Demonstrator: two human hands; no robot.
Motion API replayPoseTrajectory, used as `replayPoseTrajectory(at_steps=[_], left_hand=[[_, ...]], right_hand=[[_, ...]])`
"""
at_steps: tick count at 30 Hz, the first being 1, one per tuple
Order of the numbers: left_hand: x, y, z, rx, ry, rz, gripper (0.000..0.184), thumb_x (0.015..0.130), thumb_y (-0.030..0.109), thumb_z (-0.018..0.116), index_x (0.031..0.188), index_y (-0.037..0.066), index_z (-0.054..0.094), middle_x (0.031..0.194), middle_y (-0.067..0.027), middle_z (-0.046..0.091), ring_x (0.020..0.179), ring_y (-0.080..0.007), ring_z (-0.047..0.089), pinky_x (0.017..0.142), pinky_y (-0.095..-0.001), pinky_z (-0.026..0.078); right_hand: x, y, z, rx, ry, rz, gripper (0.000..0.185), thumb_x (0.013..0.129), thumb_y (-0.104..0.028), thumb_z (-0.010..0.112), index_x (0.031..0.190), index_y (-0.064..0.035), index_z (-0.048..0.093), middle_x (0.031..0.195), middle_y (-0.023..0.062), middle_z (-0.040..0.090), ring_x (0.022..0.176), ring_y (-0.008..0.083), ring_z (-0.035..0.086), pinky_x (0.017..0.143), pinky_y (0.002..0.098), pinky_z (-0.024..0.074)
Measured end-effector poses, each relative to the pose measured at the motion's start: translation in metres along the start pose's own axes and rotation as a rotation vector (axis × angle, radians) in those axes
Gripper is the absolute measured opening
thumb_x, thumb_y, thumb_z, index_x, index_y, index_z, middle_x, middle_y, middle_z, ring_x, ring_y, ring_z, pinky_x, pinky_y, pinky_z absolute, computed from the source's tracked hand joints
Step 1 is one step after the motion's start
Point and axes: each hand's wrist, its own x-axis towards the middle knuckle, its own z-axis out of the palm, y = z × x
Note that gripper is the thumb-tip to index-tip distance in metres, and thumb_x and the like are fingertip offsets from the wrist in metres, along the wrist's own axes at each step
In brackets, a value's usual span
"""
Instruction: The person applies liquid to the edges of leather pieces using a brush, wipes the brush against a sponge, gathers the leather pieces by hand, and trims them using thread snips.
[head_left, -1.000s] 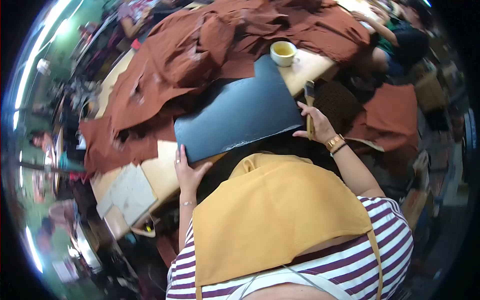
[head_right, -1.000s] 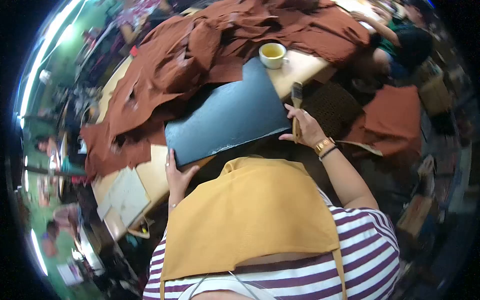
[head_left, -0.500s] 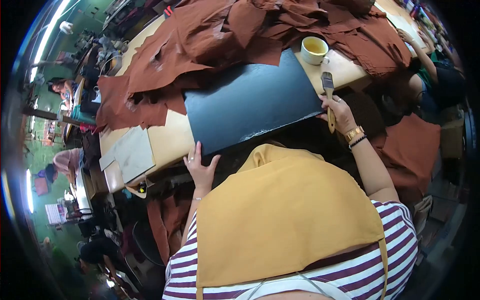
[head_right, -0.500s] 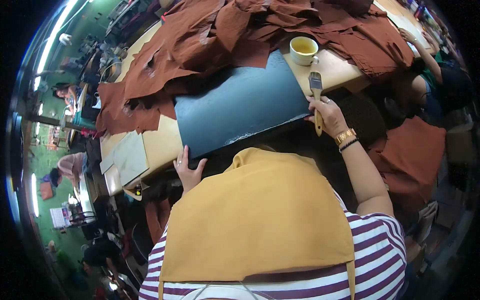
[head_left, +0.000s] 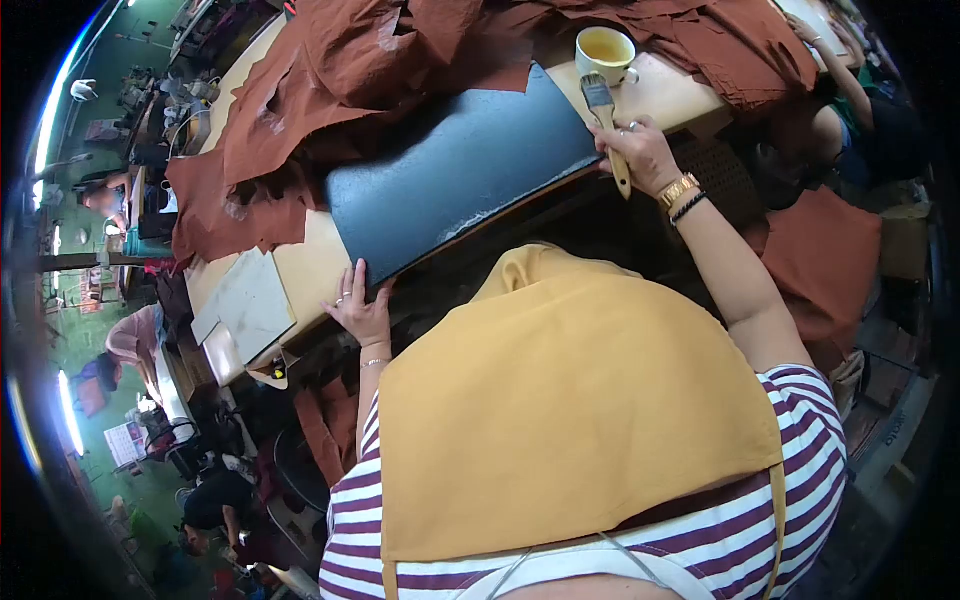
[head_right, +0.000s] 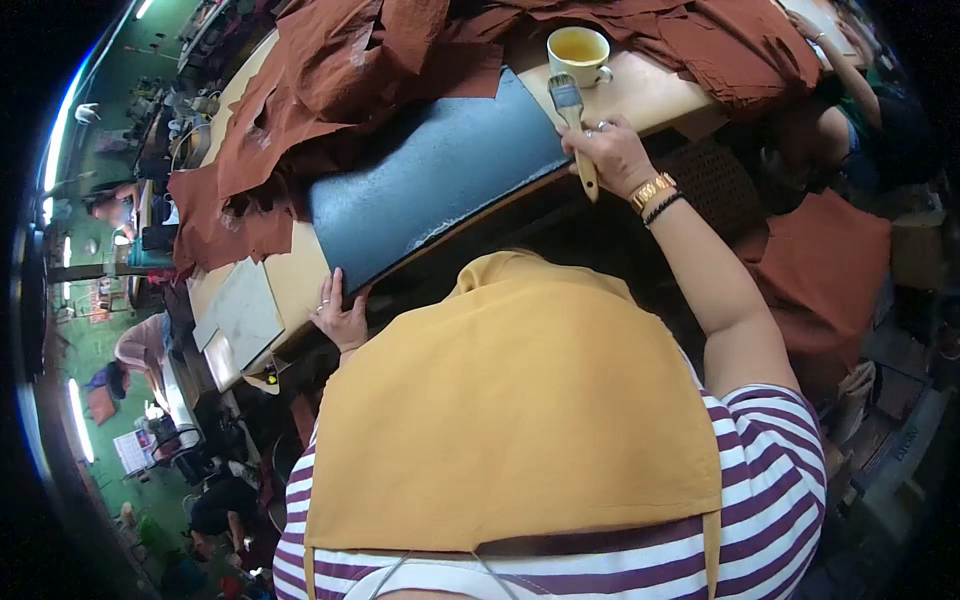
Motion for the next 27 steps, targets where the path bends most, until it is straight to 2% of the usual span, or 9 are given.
replayPoseTrajectory(at_steps=[4,5,7,10,13,14,18,24,27], left_hand=[[0.001,0.006,-0.002,0.030,0.007,0.007,0.065,0.074,0.042,0.075,0.134,0.025,0.054,0.142,-0.0055,0.049,0.133,-0.0271,0.042,0.105,-0.0698,0.013],[0.000,0.012,-0.003,0.047,-0.014,0.079,0.066,0.077,0.043,0.073,0.136,0.023,0.051,0.145,-0.0069,0.044,0.136,-0.0277,0.038,0.106,-0.0689,0.013],[-0.001,0.031,-0.011,0.081,-0.061,0.220,0.069,0.081,0.045,0.069,0.140,0.018,0.046,0.151,-0.0095,0.036,0.141,-0.0288,0.030,0.108,-0.0670,0.012],[-0.001,0.049,-0.011,0.069,-0.232,0.495,0.077,0.086,0.049,0.062,0.145,0.007,0.036,0.154,-0.0112,0.031,0.144,-0.0292,0.023,0.111,-0.0609,0.013],[0.019,0.066,-0.014,0.055,-0.380,0.651,0.083,0.087,0.050,0.059,0.145,-0.001,0.030,0.155,-0.0129,0.028,0.145,-0.0301,0.021,0.113,-0.0559,0.015],[0.026,0.075,-0.013,0.021,-0.415,0.686,0.083,0.088,0.049,0.058,0.146,-0.001,0.028,0.155,-0.0164,0.026,0.144,-0.0319,0.023,0.112,-0.0547,0.020],[0.051,0.120,0.001,-0.084,-0.510,0.776,0.087,0.089,0.049,0.058,0.147,-0.004,0.020,0.154,-0.0221,0.023,0.143,-0.0351,0.023,0.112,-0.0535,0.024],[0.096,0.225,0.028,-0.359,-0.588,0.868,0.087,0.088,0.049,0.058,0.148,0.000,0.020,0.155,-0.0202,0.022,0.144,-0.0341,0.020,0.113,-0.0538,0.021],[0.109,0.230,-0.002,-0.283,-0.442,0.847,0.088,0.087,0.050,0.060,0.149,0.003,0.020,0.156,-0.0192,0.021,0.145,-0.0330,0.019,0.114,-0.0544,0.017]], right_hand=[[-0.001,-0.010,0.000,0.014,0.070,0.064,0.052,0.068,-0.022,0.080,0.115,-0.0161,0.061,0.088,-0.0048,0.067,0.087,0.0183,0.063,0.079,0.0331,0.0430],[-0.002,-0.016,-0.004,0.039,0.098,0.089,0.051,0.068,-0.023,0.081,0.115,-0.0162,0.062,0.087,-0.0044,0.067,0.087,0.0186,0.063,0.079,0.0332,0.0432],[-0.007,-0.035,-0.024,0.032,0.185,0.079,0.039,0.070,-0.025,0.081,0.102,-0.0130,0.061,0.099,0.0022,0.070,0.090,0.0228,0.063,0.080,0.0351,0.0456],[-0.037,-0.046,-0.046,0.017,0.227,0.085,0.034,0.072,-0.022,0.081,0.093,-0.0109,0.058,0.110,0.0071,0.069,0.092,0.0263,0.063,0.080,0.0370,0.0474],[-0.076,-0.051,-0.058,-0.014,0.228,0.188,0.031,0.073,-0.018,0.080,0.090,-0.0097,0.055,0.115,0.0092,0.067,0.093,0.0283,0.063,0.080,0.0380,0.0485],[-0.089,-0.050,-0.058,-0.020,0.234,0.239,0.031,0.073,-0.016,0.080,0.090,-0.0097,0.055,0.116,0.0092,0.067,0.093,0.0284,0.063,0.080,0.0381,0.0486],[-0.121,-0.053,-0.058,-0.056,0.283,0.400,0.029,0.073,-0.011,0.078,0.090,-0.0090,0.055,0.117,0.0097,0.067,0.093,0.0292,0.063,0.081,0.0382,0.0491],[-0.138,-0.067,-0.059,-0.087,0.356,0.462,0.027,0.073,-0.008,0.078,0.089,-0.0101,0.056,0.110,0.0098,0.069,0.088,0.0295,0.065,0.079,0.0385,0.0496],[-0.147,-0.073,-0.067,-0.165,0.347,0.466,0.027,0.073,-0.008,0.078,0.089,-0.0106,0.056,0.111,0.0101,0.069,0.088,0.0295,0.065,0.078,0.0388,0.0498]])
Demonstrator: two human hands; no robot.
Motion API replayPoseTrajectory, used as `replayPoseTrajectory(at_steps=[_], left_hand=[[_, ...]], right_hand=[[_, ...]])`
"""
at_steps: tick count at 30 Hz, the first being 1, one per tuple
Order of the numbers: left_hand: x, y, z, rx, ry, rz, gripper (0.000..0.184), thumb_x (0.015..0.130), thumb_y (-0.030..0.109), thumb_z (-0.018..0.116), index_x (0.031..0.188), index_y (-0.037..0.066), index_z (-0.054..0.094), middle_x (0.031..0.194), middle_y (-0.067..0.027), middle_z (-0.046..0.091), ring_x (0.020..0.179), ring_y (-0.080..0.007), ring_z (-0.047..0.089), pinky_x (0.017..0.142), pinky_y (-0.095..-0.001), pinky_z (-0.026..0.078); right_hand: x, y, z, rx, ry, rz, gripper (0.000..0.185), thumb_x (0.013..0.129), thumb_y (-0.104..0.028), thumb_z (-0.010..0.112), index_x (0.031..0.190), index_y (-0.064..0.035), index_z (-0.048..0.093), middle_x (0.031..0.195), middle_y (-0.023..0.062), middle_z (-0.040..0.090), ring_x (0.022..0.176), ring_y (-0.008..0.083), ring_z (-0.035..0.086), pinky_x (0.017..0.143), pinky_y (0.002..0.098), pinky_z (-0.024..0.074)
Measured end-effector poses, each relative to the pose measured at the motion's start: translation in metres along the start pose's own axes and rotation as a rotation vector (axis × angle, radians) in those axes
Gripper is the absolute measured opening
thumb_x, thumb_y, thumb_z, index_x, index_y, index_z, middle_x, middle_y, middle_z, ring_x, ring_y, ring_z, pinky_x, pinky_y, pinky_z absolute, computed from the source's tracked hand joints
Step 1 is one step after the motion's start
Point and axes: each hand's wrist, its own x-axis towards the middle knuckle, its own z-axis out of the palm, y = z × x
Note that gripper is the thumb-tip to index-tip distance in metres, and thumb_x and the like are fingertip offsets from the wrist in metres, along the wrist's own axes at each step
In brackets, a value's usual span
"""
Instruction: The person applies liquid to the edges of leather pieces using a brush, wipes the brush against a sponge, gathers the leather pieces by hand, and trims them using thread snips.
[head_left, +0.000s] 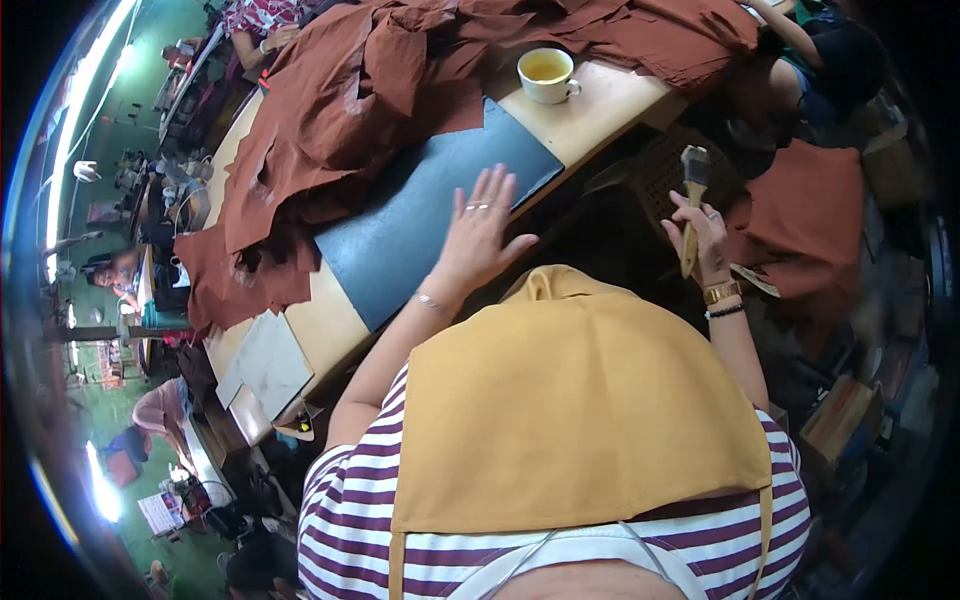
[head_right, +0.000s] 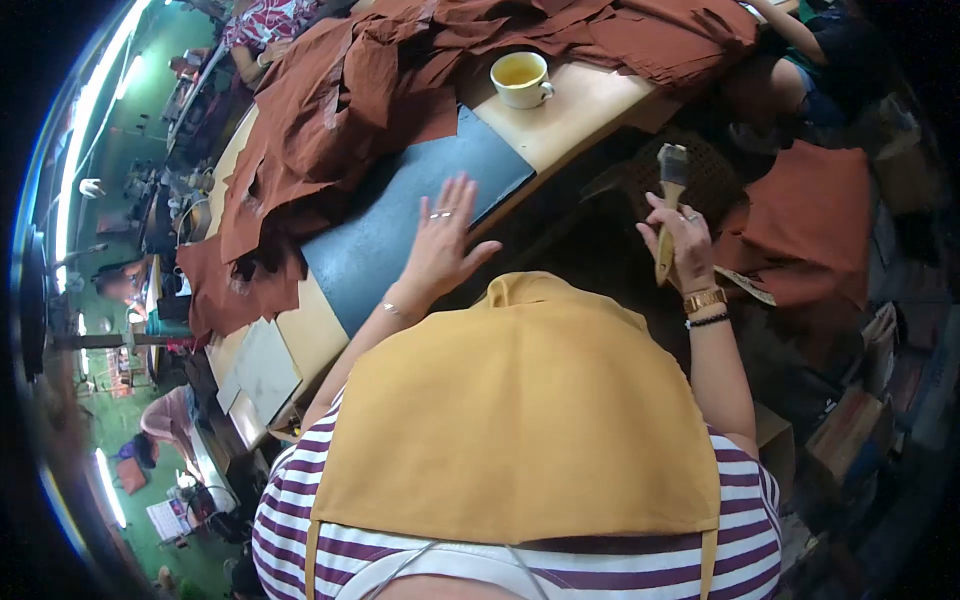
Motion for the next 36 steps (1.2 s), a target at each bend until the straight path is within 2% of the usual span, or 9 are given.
replayPoseTrajectory(at_steps=[1,8,16,20,23,30,32,35,36], left_hand=[[-0.017,-0.010,-0.011,-0.041,-0.034,-0.049,0.090,0.086,0.050,0.062,0.150,0.003,0.019,0.156,-0.0188,0.020,0.145,-0.0330,0.017,0.115,-0.0546,0.013],[-0.189,-0.096,-0.027,0.093,-0.384,-0.068,0.081,0.088,0.044,0.060,0.148,0.002,0.024,0.155,-0.0166,0.023,0.145,-0.0324,0.020,0.115,-0.0515,0.019],[-0.043,-0.054,0.004,-0.034,-0.350,0.142,0.080,0.094,0.051,0.047,0.149,0.000,0.017,0.156,-0.0198,0.017,0.145,-0.0342,0.016,0.115,-0.0527,0.018],[0.063,-0.019,0.035,-0.023,-0.264,0.297,0.085,0.092,0.055,0.048,0.149,0.001,0.018,0.156,-0.0198,0.018,0.145,-0.0344,0.016,0.114,-0.0545,0.018],[0.093,-0.004,0.019,-0.058,-0.089,0.210,0.090,0.089,0.060,0.050,0.150,0.003,0.018,0.156,-0.0189,0.018,0.145,-0.0352,0.016,0.114,-0.0562,0.017],[-0.083,-0.090,-0.019,0.047,-0.372,0.116,0.092,0.085,0.059,0.055,0.150,0.002,0.020,0.156,-0.0179,0.020,0.145,-0.0361,0.015,0.113,-0.0574,0.015],[-0.143,-0.135,0.027,0.910,-0.261,0.376,0.092,0.086,0.057,0.056,0.149,0.000,0.020,0.156,-0.0185,0.020,0.145,-0.0357,0.015,0.113,-0.0574,0.015],[-0.103,-0.087,0.007,0.156,-0.399,0.074,0.089,0.087,0.054,0.056,0.149,0.000,0.021,0.156,-0.0191,0.020,0.145,-0.0355,0.016,0.113,-0.0575,0.016],[-0.079,-0.070,0.001,0.109,-0.380,0.102,0.089,0.087,0.054,0.055,0.148,0.000,0.020,0.155,-0.0192,0.020,0.145,-0.0356,0.016,0.113,-0.0576,0.017]], right_hand=[[-0.003,0.003,-0.003,-0.008,0.004,0.016,0.027,0.073,-0.008,0.078,0.089,-0.0110,0.056,0.112,0.0097,0.069,0.088,0.0292,0.065,0.078,0.0390,0.0499],[-0.016,0.024,-0.022,-0.029,-0.011,0.080,0.026,0.076,-0.006,0.076,0.091,-0.0088,0.055,0.112,0.0111,0.069,0.085,0.0301,0.065,0.076,0.0378,0.0518],[-0.015,0.016,-0.013,-0.011,0.041,0.081,0.027,0.074,-0.005,0.076,0.090,-0.0094,0.055,0.113,0.0091,0.069,0.083,0.0281,0.064,0.074,0.0360,0.0519],[-0.023,0.006,-0.017,-0.023,0.059,0.117,0.027,0.073,-0.005,0.076,0.091,-0.0094,0.056,0.113,0.0080,0.069,0.083,0.0283,0.064,0.074,0.0363,0.0519],[-0.037,0.005,-0.027,-0.071,0.066,0.156,0.027,0.075,-0.006,0.076,0.092,-0.0095,0.056,0.113,0.0073,0.069,0.082,0.0291,0.064,0.076,0.0375,0.0518],[-0.056,0.007,-0.049,-0.143,0.139,0.223,0.026,0.076,-0.004,0.075,0.092,-0.0075,0.056,0.114,0.0088,0.068,0.077,0.0280,0.063,0.073,0.0367,0.0512],[-0.055,0.008,-0.050,-0.149,0.140,0.217,0.026,0.076,-0.004,0.075,0.093,-0.0073,0.056,0.114,0.0087,0.068,0.076,0.0281,0.062,0.072,0.0364,0.0512],[-0.046,0.011,-0.045,-0.133,0.108,0.191,0.027,0.075,-0.005,0.075,0.095,-0.0071,0.057,0.114,0.0080,0.068,0.076,0.0291,0.062,0.071,0.0374,0.0515],[-0.042,0.011,-0.042,-0.125,0.104,0.167,0.027,0.075,-0.005,0.075,0.095,-0.0071,0.057,0.114,0.0079,0.068,0.076,0.0292,0.062,0.070,0.0377,0.0515]])
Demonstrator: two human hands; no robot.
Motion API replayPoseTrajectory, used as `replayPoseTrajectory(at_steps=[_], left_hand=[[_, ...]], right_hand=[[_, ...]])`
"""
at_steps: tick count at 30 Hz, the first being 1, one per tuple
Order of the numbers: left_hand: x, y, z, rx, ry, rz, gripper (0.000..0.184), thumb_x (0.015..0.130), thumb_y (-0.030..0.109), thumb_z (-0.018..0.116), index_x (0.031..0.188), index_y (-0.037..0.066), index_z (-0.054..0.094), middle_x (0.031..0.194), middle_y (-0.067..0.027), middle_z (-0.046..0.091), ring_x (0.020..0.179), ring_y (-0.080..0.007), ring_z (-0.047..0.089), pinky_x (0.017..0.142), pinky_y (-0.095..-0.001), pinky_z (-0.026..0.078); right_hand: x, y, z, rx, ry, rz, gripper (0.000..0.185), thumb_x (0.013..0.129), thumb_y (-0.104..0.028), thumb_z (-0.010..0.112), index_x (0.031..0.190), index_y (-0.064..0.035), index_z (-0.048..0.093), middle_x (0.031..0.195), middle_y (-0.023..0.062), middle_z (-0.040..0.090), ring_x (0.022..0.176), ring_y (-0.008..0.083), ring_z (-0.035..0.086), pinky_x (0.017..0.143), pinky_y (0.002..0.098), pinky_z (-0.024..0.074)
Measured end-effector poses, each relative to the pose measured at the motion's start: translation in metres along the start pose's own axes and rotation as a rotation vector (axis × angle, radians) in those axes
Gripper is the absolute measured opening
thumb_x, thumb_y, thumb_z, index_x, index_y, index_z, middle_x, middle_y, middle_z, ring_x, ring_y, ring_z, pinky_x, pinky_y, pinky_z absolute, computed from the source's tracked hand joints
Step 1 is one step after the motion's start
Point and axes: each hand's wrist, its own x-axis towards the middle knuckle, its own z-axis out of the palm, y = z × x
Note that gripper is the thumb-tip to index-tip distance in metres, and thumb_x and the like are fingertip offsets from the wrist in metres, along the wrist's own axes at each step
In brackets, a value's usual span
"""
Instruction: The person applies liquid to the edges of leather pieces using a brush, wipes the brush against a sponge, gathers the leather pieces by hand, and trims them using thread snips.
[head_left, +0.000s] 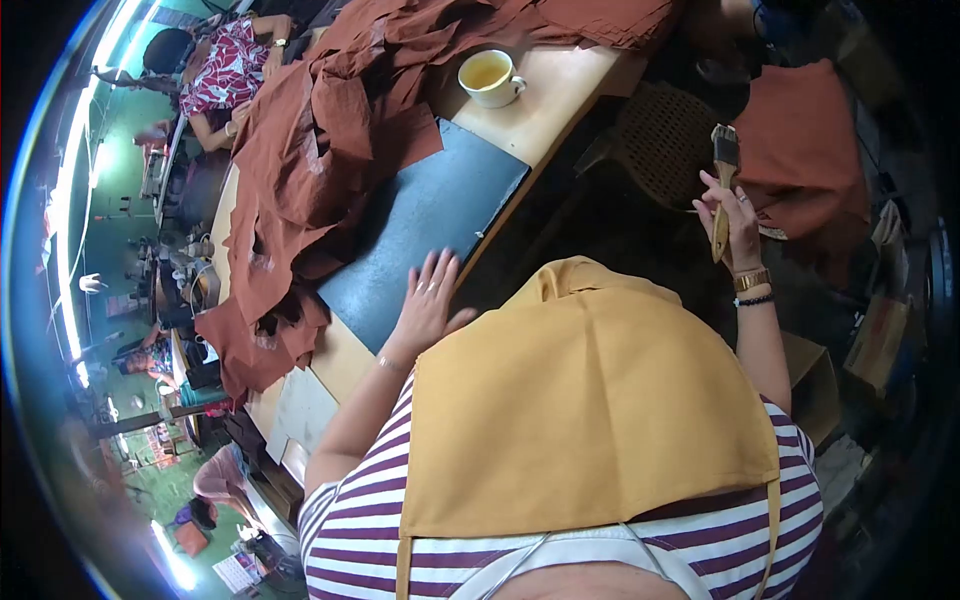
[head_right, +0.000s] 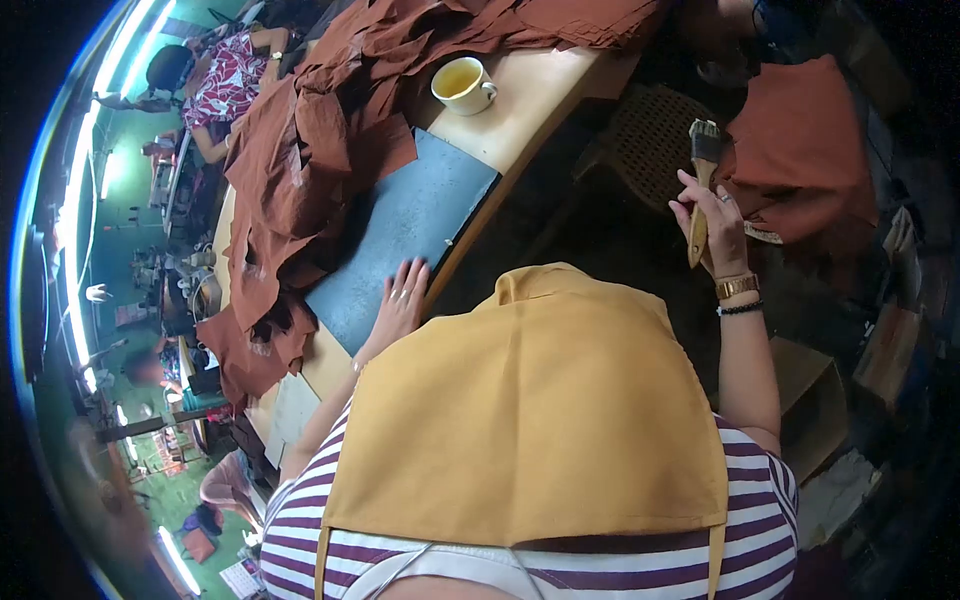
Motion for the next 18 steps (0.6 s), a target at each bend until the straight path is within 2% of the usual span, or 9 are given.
replayPoseTrajectory(at_steps=[5,7,9,11,12,16,18], left_hand=[[0.132,0.045,-0.020,0.013,0.175,0.189,0.090,0.090,0.057,0.051,0.149,-0.002,0.017,0.155,-0.0213,0.018,0.145,-0.0362,0.017,0.112,-0.0567,0.019],[0.187,0.056,-0.025,-0.073,0.184,0.162,0.091,0.089,0.056,0.053,0.149,-0.002,0.016,0.155,-0.0222,0.018,0.145,-0.0362,0.017,0.112,-0.0554,0.019],[0.206,0.062,-0.039,-0.157,0.244,0.141,0.091,0.089,0.056,0.054,0.149,-0.002,0.016,0.155,-0.0229,0.018,0.144,-0.0365,0.017,0.113,-0.0544,0.019],[0.199,0.062,-0.060,-0.234,0.340,0.115,0.092,0.088,0.055,0.056,0.149,-0.001,0.016,0.155,-0.0233,0.018,0.144,-0.0373,0.017,0.113,-0.0535,0.019],[0.185,0.056,-0.061,-0.202,0.317,0.082,0.093,0.088,0.055,0.056,0.149,-0.001,0.015,0.155,-0.0231,0.018,0.144,-0.0374,0.017,0.113,-0.0540,0.019],[0.078,0.027,-0.038,-0.039,0.182,-0.010,0.091,0.087,0.053,0.058,0.149,0.000,0.019,0.155,-0.0210,0.019,0.144,-0.0382,0.017,0.110,-0.0593,0.021],[0.034,0.017,-0.001,0.012,0.020,-0.074,0.091,0.086,0.052,0.060,0.148,0.000,0.020,0.155,-0.0196,0.020,0.144,-0.0383,0.017,0.109,-0.0614,0.022]], right_hand=[[0.019,-0.008,0.011,0.042,-0.024,-0.039,0.024,0.077,-0.009,0.075,0.090,-0.0092,0.055,0.112,0.0078,0.069,0.081,0.0323,0.064,0.079,0.0395,0.0513],[0.020,-0.010,0.011,0.051,-0.046,-0.038,0.024,0.077,-0.008,0.075,0.090,-0.0093,0.055,0.112,0.0082,0.069,0.081,0.0321,0.064,0.078,0.0387,0.0512],[0.020,-0.011,0.007,0.071,-0.042,-0.035,0.024,0.076,-0.008,0.076,0.089,-0.0093,0.056,0.112,0.0087,0.069,0.082,0.0317,0.064,0.075,0.0377,0.0514],[0.014,-0.008,-0.003,0.031,-0.014,-0.023,0.024,0.076,-0.007,0.076,0.090,-0.0089,0.055,0.113,0.0103,0.068,0.083,0.0315,0.064,0.075,0.0375,0.0515],[0.009,-0.003,-0.006,0.023,0.007,-0.015,0.025,0.076,-0.006,0.075,0.090,-0.0087,0.055,0.114,0.0108,0.068,0.083,0.0312,0.064,0.076,0.0376,0.0516],[-0.011,0.010,-0.018,0.006,0.019,0.103,0.026,0.076,-0.004,0.075,0.091,-0.0074,0.055,0.115,0.0116,0.068,0.083,0.0306,0.064,0.076,0.0380,0.0520],[-0.015,0.014,-0.018,-0.015,0.014,0.124,0.026,0.077,-0.005,0.075,0.092,-0.0073,0.054,0.115,0.0110,0.068,0.082,0.0306,0.064,0.077,0.0385,0.0520]])
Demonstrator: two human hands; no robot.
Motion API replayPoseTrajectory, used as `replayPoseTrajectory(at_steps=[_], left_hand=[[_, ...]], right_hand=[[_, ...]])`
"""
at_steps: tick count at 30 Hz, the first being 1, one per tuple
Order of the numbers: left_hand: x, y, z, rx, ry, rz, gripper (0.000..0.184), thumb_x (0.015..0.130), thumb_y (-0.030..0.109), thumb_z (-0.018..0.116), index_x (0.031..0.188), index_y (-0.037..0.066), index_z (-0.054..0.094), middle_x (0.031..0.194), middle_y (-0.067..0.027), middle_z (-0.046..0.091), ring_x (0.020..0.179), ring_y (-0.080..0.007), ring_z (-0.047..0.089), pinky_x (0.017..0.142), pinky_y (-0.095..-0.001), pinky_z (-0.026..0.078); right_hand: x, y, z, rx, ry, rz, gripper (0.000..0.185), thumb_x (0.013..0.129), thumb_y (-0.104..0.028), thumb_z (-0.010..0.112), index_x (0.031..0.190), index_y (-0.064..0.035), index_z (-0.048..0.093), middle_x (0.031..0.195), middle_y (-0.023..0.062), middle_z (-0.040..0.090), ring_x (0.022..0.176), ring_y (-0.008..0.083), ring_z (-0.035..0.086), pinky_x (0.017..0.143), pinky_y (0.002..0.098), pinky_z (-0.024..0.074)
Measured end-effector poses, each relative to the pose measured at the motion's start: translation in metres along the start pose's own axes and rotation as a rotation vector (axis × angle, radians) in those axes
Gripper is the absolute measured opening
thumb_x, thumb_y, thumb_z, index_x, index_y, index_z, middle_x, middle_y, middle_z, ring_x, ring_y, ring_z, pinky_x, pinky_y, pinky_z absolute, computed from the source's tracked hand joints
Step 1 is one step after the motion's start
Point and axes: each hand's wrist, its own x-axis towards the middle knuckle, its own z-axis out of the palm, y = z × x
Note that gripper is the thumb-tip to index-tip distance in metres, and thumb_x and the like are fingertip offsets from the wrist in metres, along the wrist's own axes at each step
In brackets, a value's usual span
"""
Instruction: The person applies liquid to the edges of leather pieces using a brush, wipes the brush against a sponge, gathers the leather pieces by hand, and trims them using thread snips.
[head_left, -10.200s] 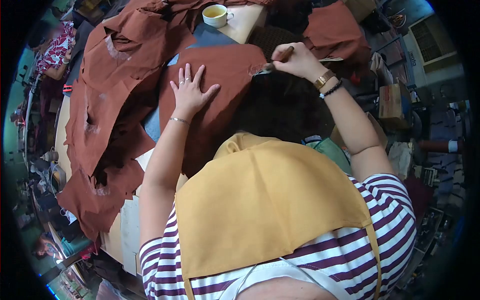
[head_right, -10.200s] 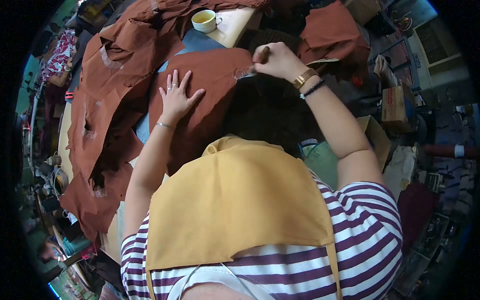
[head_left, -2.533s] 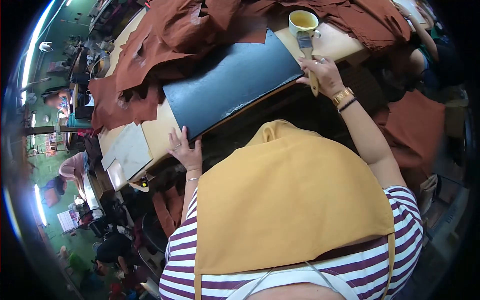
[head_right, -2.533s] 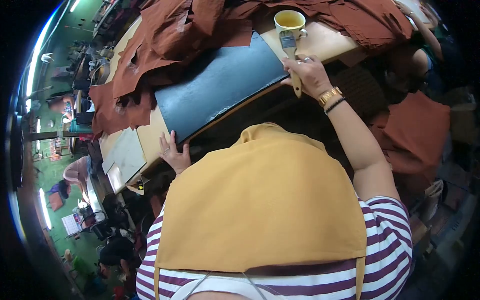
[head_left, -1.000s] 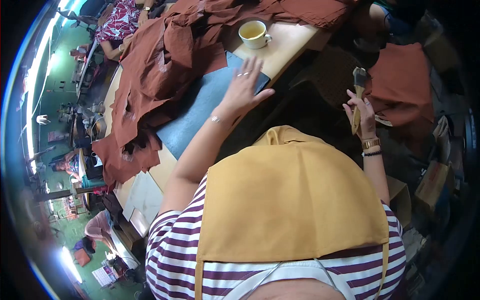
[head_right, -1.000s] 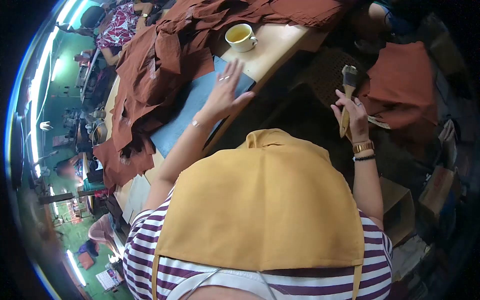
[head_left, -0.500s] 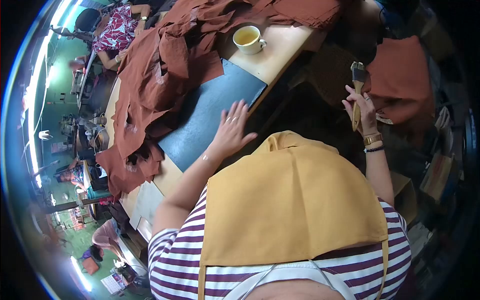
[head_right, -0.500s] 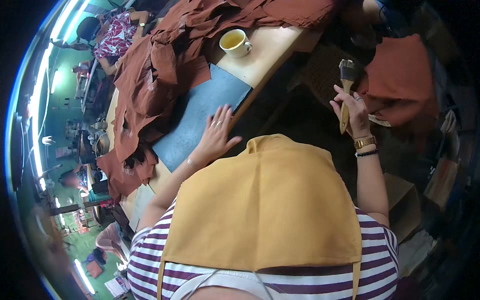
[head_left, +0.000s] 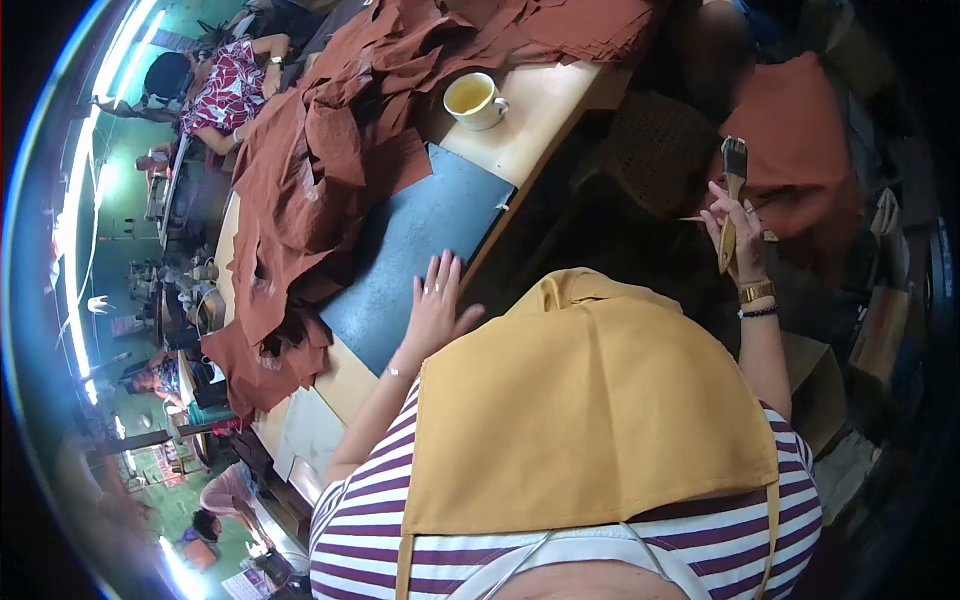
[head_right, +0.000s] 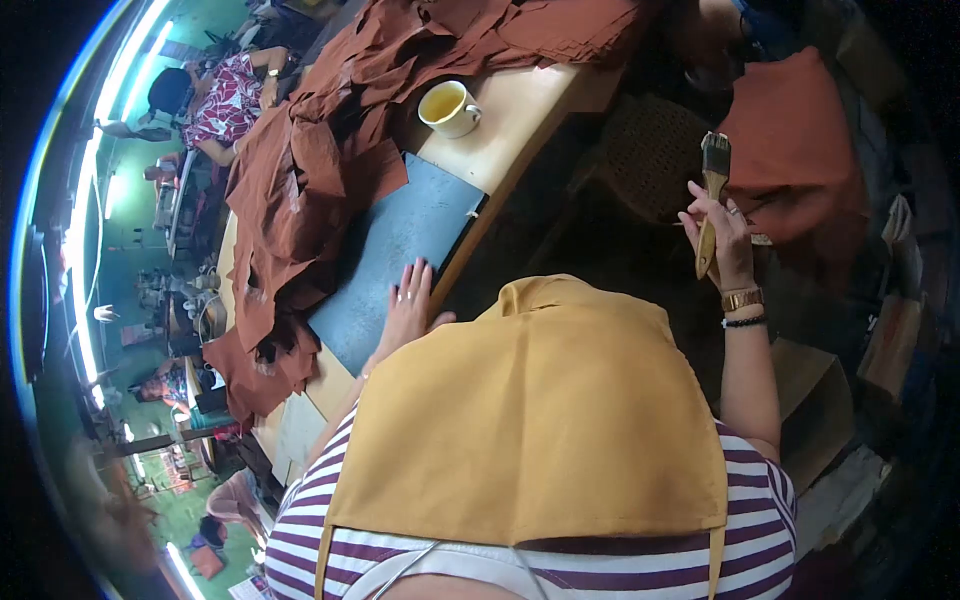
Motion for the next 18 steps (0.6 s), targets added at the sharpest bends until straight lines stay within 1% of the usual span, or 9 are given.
replayPoseTrajectory(at_steps=[3,4,6,8,11,14,18], left_hand=[[-0.003,0.012,0.011,0.010,0.085,-0.014,0.092,0.085,0.052,0.061,0.148,0.000,0.021,0.155,-0.0185,0.021,0.144,-0.0384,0.018,0.108,-0.0625,0.023],[0.005,0.018,0.009,0.003,0.111,0.015,0.093,0.084,0.053,0.062,0.148,0.000,0.021,0.155,-0.0183,0.021,0.144,-0.0384,0.018,0.108,-0.0627,0.023],[0.044,0.028,0.002,-0.007,0.166,0.080,0.095,0.082,0.053,0.063,0.148,0.000,0.020,0.155,-0.0181,0.021,0.144,-0.0385,0.018,0.107,-0.0631,0.023],[0.078,0.042,-0.008,0.040,0.161,0.117,0.100,0.081,0.059,0.061,0.149,0.000,0.018,0.155,-0.0189,0.021,0.144,-0.0368,0.020,0.109,-0.0624,0.022],[0.133,0.060,-0.026,0.130,0.149,0.181,0.101,0.081,0.060,0.062,0.149,0.000,0.018,0.155,-0.0184,0.023,0.144,-0.0342,0.020,0.109,-0.0618,0.021],[0.149,0.065,-0.037,-0.007,0.216,0.044,0.101,0.081,0.060,0.062,0.149,0.000,0.017,0.155,-0.0186,0.022,0.144,-0.0323,0.020,0.110,-0.0614,0.021],[0.105,0.037,-0.032,-0.095,0.260,-0.010,0.098,0.083,0.057,0.062,0.149,-0.001,0.017,0.155,-0.0199,0.023,0.144,-0.0319,0.021,0.110,-0.0608,0.020]], right_hand=[[0.006,-0.003,0.004,0.033,-0.021,0.007,0.026,0.077,-0.006,0.075,0.092,-0.0078,0.054,0.114,0.0097,0.068,0.083,0.0304,0.064,0.077,0.0386,0.0519],[0.009,-0.004,0.007,0.028,-0.023,-0.025,0.026,0.077,-0.006,0.075,0.092,-0.0078,0.054,0.113,0.0093,0.068,0.084,0.0303,0.064,0.077,0.0386,0.0519],[0.015,-0.007,0.012,0.016,-0.020,-0.087,0.026,0.077,-0.006,0.075,0.093,-0.0078,0.055,0.112,0.0086,0.069,0.085,0.0302,0.064,0.077,0.0387,0.0518],[0.019,-0.012,0.016,0.055,-0.027,-0.095,0.026,0.077,-0.006,0.075,0.095,-0.0078,0.056,0.110,0.0076,0.069,0.086,0.0295,0.064,0.076,0.0384,0.0519],[0.023,-0.023,0.018,0.082,-0.052,-0.094,0.025,0.076,-0.006,0.075,0.093,-0.0081,0.056,0.109,0.0077,0.070,0.085,0.0291,0.064,0.075,0.0374,0.0519],[0.019,-0.019,0.015,0.067,-0.079,-0.110,0.025,0.076,-0.006,0.075,0.091,-0.0085,0.056,0.112,0.0083,0.069,0.084,0.0295,0.064,0.075,0.0370,0.0518],[0.007,-0.007,0.011,0.018,-0.029,-0.085,0.023,0.076,-0.006,0.075,0.087,-0.0086,0.055,0.116,0.0086,0.068,0.081,0.0294,0.064,0.075,0.0358,0.0519]])
